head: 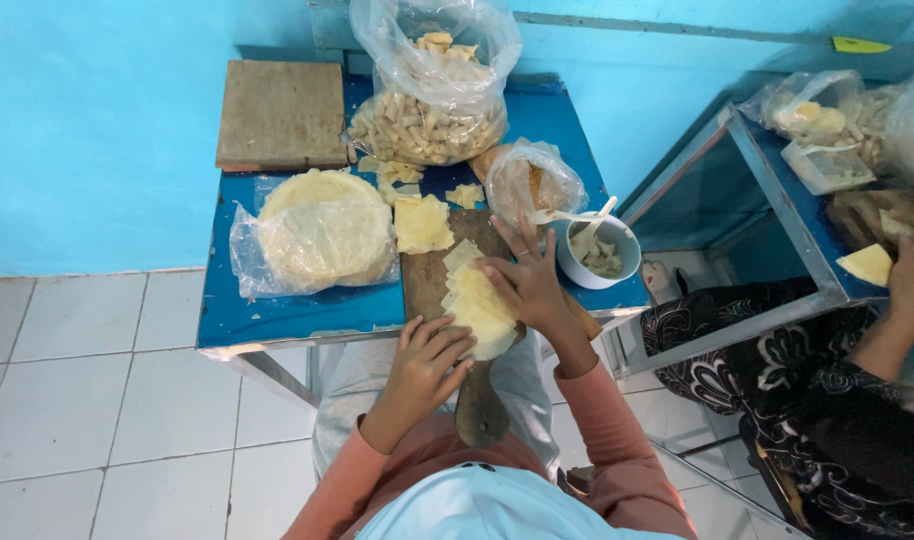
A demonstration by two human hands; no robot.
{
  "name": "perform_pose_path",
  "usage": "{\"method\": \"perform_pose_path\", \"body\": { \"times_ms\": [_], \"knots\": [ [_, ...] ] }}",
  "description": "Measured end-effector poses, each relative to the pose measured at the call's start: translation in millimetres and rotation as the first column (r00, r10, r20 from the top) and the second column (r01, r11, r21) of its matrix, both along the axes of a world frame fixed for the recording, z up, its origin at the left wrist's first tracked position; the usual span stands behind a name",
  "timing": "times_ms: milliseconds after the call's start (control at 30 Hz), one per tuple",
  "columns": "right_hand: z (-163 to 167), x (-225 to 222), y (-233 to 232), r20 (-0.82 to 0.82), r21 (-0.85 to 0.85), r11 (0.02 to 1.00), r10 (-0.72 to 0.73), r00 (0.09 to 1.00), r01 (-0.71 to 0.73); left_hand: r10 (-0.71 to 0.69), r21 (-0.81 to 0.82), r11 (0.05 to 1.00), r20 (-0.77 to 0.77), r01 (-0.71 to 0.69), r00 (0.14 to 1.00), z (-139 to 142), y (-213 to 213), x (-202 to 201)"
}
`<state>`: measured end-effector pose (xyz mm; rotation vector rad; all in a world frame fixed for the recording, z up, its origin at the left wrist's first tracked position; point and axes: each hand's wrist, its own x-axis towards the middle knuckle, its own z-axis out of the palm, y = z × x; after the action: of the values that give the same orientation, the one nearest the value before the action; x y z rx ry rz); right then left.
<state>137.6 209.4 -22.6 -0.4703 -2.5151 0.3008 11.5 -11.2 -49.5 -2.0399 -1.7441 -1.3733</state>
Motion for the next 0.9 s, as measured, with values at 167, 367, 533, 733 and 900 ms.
{"method": "perform_pose_path", "body": {
  "times_ms": [167,367,533,733,900],
  "knots": [
    [-2,-1,7,-0.023,-0.041,0.998,-0.055,0.998,0.054,-0.008,0.0,1.0,0.012,0.008,1.0,0,0,-1],
    [-3,3,5,-0.036,-0.084,0.993,0.085,0.996,-0.088,-0.004,0.001,1.0,0.016,0.004,1.0,-1,0,0],
    [0,2,5,0.0,0.009,0.999,-0.043,0.999,0.043,0.001,0.0,1.0,0.013,-0.001,1.0,0,0,0],
    [14,28,-4,-0.25,-0.135,0.99,-0.062,0.966,0.029,-0.01,-0.014,1.0,0.025,0.011,1.0,0,-1,0],
    [29,87,-6,-0.28,0.014,0.925,-0.36,0.89,0.379,-0.009,-0.008,1.0,0.037,0.009,0.999,-1,-2,-1]
  ]
}}
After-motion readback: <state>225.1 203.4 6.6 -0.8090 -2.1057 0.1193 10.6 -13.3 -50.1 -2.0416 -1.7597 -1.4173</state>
